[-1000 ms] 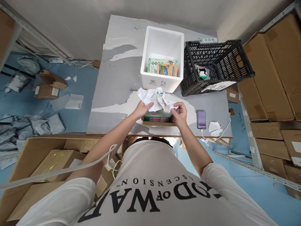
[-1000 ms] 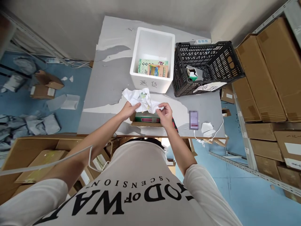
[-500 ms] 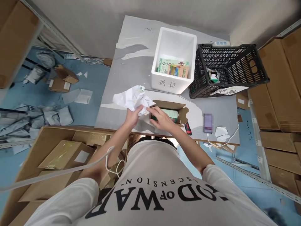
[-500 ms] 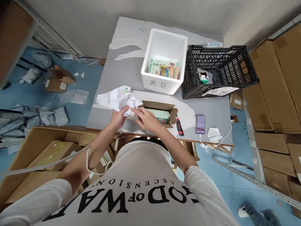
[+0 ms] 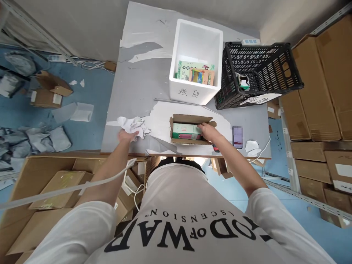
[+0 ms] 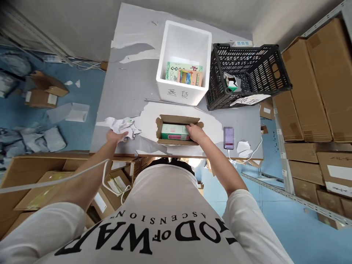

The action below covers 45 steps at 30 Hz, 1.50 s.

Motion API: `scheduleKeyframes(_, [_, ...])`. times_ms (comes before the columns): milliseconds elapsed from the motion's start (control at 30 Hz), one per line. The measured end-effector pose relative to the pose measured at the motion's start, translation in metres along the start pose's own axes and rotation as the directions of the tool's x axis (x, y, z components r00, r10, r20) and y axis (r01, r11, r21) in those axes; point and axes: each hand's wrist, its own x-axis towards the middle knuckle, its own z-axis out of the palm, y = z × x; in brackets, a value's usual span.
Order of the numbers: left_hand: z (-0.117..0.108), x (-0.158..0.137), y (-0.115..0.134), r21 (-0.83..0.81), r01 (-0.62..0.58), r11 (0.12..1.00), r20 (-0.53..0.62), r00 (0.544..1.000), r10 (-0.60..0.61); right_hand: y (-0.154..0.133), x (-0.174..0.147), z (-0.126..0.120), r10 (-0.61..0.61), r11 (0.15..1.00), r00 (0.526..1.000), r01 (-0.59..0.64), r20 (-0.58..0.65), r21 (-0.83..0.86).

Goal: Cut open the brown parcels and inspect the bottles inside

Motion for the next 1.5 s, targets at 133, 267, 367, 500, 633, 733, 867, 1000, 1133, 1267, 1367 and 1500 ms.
scheduleKeyframes(133, [-0.003,-0.014,0.031,0.024,0.110,0.994,-0.312,0.945,-0.097,-0.013,0.024,0.005,0.041,0.986,0.995,-0.024,0.096,-0.166])
scheduleKeyframes(267, [0.006,-0.068,0.091,0.100,-0.647,0.756,-0.105,0.749,0.654,-0.022,0.048,0.021,0.090,0.972,0.986,-0.055,0.144,-0.228])
scheduleKeyframes(367, [0.029,-0.119,0.136,0.003,-0.943,0.333,0.412,0.304,0.859,-0.021,0.058,0.029,0.097,0.964,0.978,-0.047,0.186,-0.260])
scheduleKeyframes(500, [0.064,-0.152,0.168,0.216,-0.959,0.185,0.560,0.277,0.781,-0.012,0.055,0.022,0.031,0.967,0.976,0.024,0.213,-0.253])
scheduleKeyframes(633, [0.077,-0.147,0.172,0.300,-0.942,0.148,0.592,0.306,0.745,0.006,0.037,0.006,-0.130,0.974,0.986,0.146,0.103,-0.172])
scheduleKeyframes(733, [0.075,-0.142,0.171,0.292,-0.944,0.151,0.592,0.303,0.747,0.023,0.019,-0.001,-0.208,0.978,0.977,0.209,-0.051,0.006])
scheduleKeyframes(867, [0.072,-0.142,0.173,0.260,-0.947,0.187,0.578,0.308,0.755,0.031,0.007,-0.001,-0.085,0.907,0.931,0.220,-0.355,0.360])
scheduleKeyframes(1000, [0.072,-0.147,0.175,0.314,-0.933,0.175,0.568,0.332,0.753,0.006,0.011,0.002,-0.152,0.870,0.850,0.357,-0.505,0.341])
scheduleKeyframes(1133, [0.073,-0.152,0.176,0.353,-0.899,0.258,0.575,0.426,0.698,-0.024,0.011,-0.002,-0.261,0.928,0.866,0.346,-0.427,0.135])
scheduleKeyframes(1267, [0.074,-0.154,0.176,0.354,-0.877,0.324,0.632,0.480,0.609,-0.033,0.007,-0.009,-0.241,0.966,0.916,0.259,-0.319,0.013])
scheduleKeyframes(1367, [0.074,-0.149,0.176,0.384,-0.876,0.291,0.621,0.479,0.620,-0.028,0.011,-0.019,-0.278,0.957,0.915,0.289,-0.291,-0.004])
scheduleKeyframes(1500, [0.076,-0.133,0.181,0.414,-0.880,0.234,0.557,0.448,0.699,-0.016,0.007,-0.052,-0.314,0.927,0.839,0.373,-0.445,0.050])
